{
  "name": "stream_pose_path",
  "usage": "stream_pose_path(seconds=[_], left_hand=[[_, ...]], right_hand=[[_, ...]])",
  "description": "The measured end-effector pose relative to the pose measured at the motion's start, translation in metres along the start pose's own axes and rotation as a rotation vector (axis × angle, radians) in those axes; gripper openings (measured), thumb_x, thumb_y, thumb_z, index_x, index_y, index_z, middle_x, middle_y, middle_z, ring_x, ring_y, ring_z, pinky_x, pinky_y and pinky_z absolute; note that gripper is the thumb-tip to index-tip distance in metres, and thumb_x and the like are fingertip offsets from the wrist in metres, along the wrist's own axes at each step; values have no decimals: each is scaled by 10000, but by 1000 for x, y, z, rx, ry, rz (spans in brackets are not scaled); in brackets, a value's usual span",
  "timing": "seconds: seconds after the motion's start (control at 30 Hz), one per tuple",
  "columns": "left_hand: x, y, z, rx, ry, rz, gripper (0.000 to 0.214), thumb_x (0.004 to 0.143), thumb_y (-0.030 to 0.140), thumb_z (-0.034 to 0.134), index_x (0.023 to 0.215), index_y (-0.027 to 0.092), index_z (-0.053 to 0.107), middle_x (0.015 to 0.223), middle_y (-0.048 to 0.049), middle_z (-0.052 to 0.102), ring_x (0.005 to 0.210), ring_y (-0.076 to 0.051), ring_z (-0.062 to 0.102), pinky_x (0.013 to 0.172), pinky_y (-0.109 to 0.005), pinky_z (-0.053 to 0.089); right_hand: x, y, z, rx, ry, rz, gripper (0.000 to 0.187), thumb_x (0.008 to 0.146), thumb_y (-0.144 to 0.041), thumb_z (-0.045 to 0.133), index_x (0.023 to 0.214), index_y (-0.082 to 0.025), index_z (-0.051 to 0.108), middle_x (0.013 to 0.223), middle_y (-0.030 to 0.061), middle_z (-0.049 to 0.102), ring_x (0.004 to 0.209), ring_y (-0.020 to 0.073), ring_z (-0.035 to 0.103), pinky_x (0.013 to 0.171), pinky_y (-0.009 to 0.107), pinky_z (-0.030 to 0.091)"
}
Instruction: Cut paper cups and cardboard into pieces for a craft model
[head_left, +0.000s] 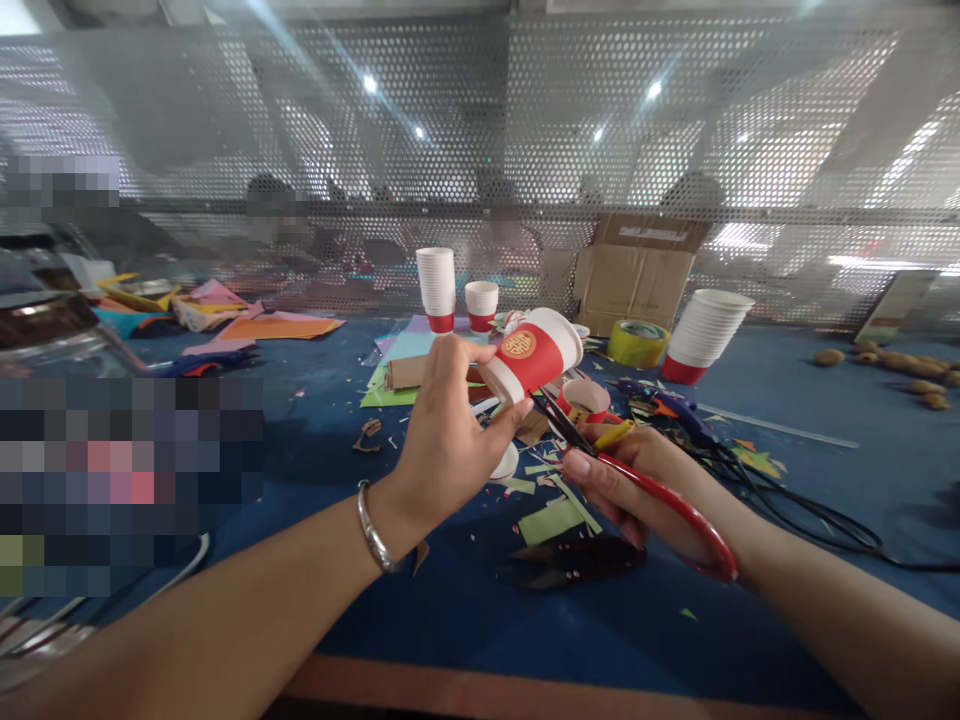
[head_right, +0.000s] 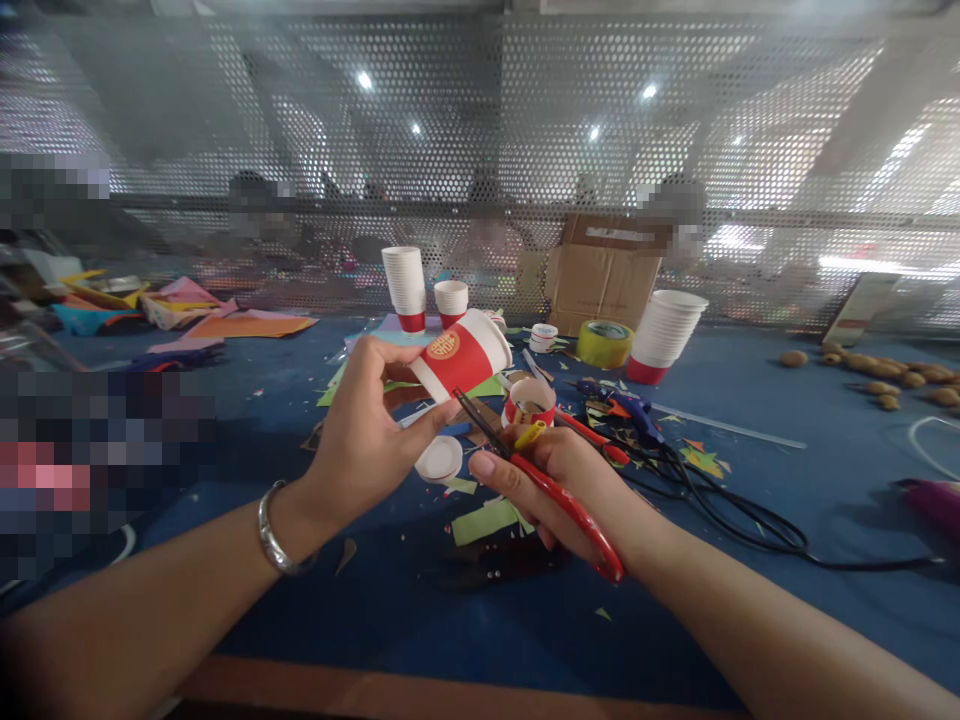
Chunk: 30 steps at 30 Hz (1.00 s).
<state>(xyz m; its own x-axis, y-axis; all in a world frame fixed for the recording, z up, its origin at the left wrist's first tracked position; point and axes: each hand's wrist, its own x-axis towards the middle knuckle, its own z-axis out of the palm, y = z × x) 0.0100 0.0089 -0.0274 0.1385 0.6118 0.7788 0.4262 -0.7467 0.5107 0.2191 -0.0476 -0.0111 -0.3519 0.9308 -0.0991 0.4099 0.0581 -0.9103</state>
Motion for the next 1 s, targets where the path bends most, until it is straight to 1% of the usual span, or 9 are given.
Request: stream_pose_path(seconds=[0.1,0.23,0.4,0.53,0.67,0.7,0.8,0.87,1.0], left_hand=[[0,2,0,23,-18,-6,476,779,241,802,1118,210,470,1102,-74,573,1023,-229,651,793,-347,615],[0,4,0,40,-21,-2,483,765,198,802,1118,209,473,1103,-69,573,1026,-227,654,813,-348,612],[2,5,-3,10,-56,-11,458,774,220,799,1110,213,488,1096,-73,596,1043,-244,654,820,-371,615],[1,7,-4,26,-58,-4,456,772,185,788,1121,212,496,1105,-77,597,1070,-257,644,834,-385,615],[-3,14,2,41,-82,38,401,787,146,759,1102,222,523,1164,-90,598,1090,-258,632,871,-411,606],[-4,16,5,-6,-88,22,384,794,157,759,1089,222,522,1166,-89,609,1063,-245,648,862,-399,609],[-2,18,10,-175,-69,-165,474,722,233,843,1043,216,495,1026,-52,657,880,-199,699,762,-347,627],[0,19,12,-223,-71,-269,503,673,251,874,1001,211,495,985,-41,670,847,-191,701,730,-332,628],[3,21,12,-257,-102,-321,471,662,217,867,965,211,506,957,-34,692,836,-185,704,708,-319,627]], right_hand=[[-1,-1,2,-6,16,16,505,839,-656,637,673,-197,508,489,-53,466,356,85,456,357,207,367],[-3,0,4,14,0,-3,561,877,-675,575,599,-204,452,473,-42,458,356,79,441,370,215,363],[-2,3,5,13,6,-24,547,873,-697,568,651,-204,484,474,-47,453,348,85,444,358,216,355],[-1,4,6,22,4,-16,540,855,-720,576,706,-204,527,473,-51,456,344,91,443,351,220,368],[-1,6,7,106,-1,-16,577,867,-740,539,669,-199,498,504,-49,453,371,79,438,369,211,351],[-1,6,7,122,5,-24,588,875,-739,528,648,-198,487,506,-47,452,379,77,439,377,211,349],[2,8,4,102,31,-54,608,896,-729,504,608,-194,490,486,-40,461,381,81,441,394,221,357],[4,9,3,66,34,-54,622,904,-728,489,585,-194,491,470,-30,471,379,88,448,402,232,369],[2,7,2,26,26,-81,599,921,-683,509,570,-199,478,501,-21,488,412,105,491,417,244,389]])
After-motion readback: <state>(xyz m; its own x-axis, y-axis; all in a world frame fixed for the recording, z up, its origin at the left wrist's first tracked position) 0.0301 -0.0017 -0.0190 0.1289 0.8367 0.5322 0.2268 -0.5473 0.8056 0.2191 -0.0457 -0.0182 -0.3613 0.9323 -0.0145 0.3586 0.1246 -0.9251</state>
